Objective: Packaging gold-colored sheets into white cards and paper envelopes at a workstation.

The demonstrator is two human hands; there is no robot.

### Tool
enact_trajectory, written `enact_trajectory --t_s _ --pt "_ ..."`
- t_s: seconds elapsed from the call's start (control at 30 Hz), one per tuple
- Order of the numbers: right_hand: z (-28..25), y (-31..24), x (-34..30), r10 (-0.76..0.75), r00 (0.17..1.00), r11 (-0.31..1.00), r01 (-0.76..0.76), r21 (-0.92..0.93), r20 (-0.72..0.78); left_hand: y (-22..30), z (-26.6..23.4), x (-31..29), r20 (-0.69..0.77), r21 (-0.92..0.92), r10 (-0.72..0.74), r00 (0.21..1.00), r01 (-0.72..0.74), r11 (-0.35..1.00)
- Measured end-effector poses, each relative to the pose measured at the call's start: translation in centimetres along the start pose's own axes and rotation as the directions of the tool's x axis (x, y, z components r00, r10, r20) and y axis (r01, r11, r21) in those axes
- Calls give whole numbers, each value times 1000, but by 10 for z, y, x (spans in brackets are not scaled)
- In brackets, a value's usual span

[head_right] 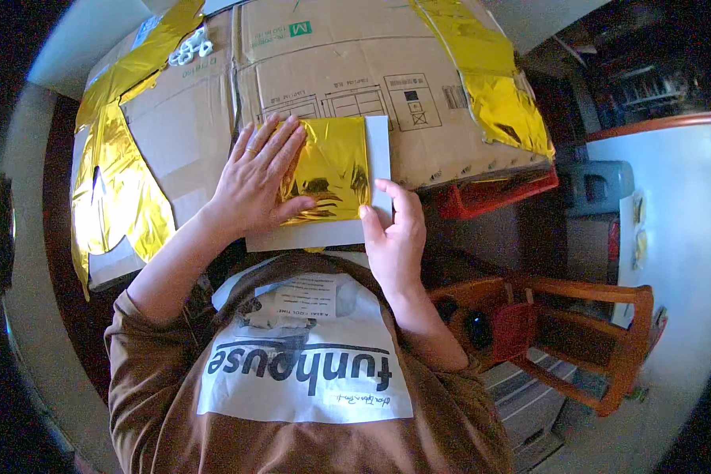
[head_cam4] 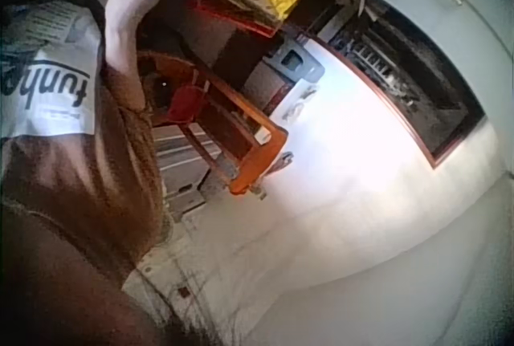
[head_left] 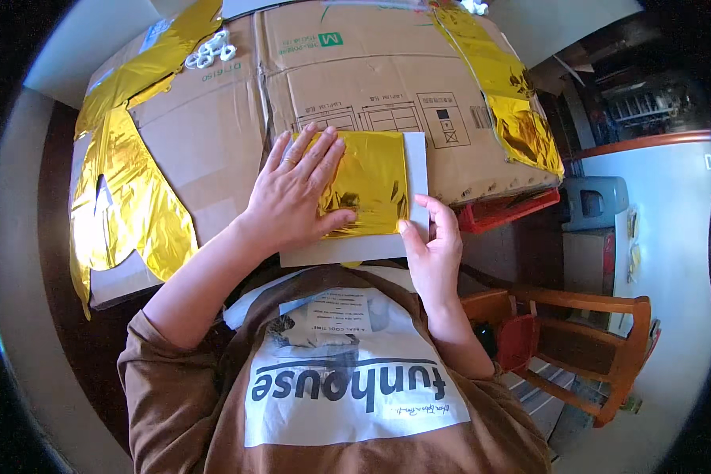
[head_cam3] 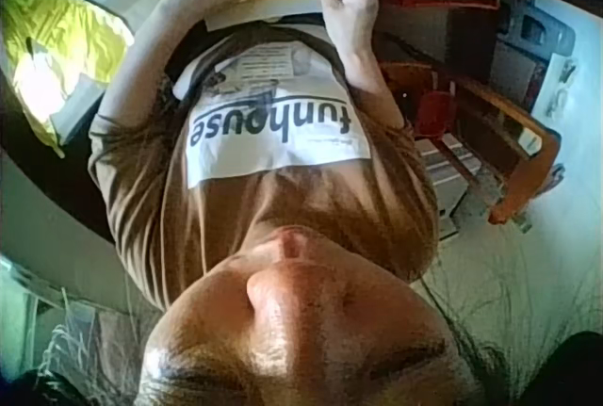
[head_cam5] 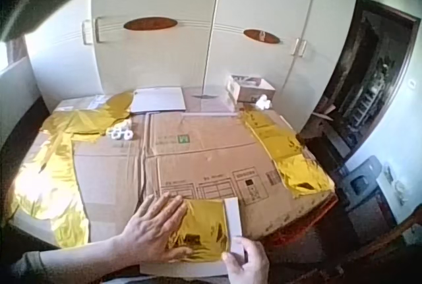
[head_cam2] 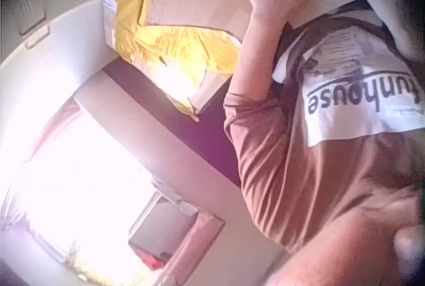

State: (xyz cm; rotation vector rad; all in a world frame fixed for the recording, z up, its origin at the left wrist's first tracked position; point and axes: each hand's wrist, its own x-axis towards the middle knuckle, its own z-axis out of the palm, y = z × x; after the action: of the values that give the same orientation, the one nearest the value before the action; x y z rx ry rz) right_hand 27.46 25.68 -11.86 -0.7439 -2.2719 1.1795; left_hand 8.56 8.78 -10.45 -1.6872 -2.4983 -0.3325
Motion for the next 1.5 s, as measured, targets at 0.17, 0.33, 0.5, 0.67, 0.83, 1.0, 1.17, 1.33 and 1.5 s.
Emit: enact_trajectory --t_s 0.17,0.33,0.5,0.67,0.83,1.0,1.17,1.33,1.5 --pt "-23 -19 10 -240 970 875 238 -422 49 -2 0 -3 19 -29 13 1000 -13 999" --pt "-6 -53 51 -523 840 785 541 -303 145 -3 1 -2 18 0 16 1000 -16 1000" --pt "45 -38 73 -398 805 651 585 -483 440 -5 3 -1 7 21 24 1000 -24 999" --pt "42 -19 70 -312 834 651 536 -537 454 -3 -1 -4 40 -9 26 999 -26 1000" --pt "42 -19 70 -317 835 623 541 -565 450 -6 -3 -8 21 -87 26 999 -24 996" --pt "44 -15 69 -347 833 610 549 -572 430 -23 -37 -15 91 -102 -58 994 67 992" --pt "43 -20 69 -345 835 618 546 -566 429 -40 -59 -32 7 -111 -241 970 240 964" --pt "43 -23 68 -328 837 632 539 -557 438 19 -25 -10 -63 -160 -105 992 94 983" --pt "42 -19 68 -308 842 614 532 -584 443 20 7 -4 -61 -23 -89 994 87 996"
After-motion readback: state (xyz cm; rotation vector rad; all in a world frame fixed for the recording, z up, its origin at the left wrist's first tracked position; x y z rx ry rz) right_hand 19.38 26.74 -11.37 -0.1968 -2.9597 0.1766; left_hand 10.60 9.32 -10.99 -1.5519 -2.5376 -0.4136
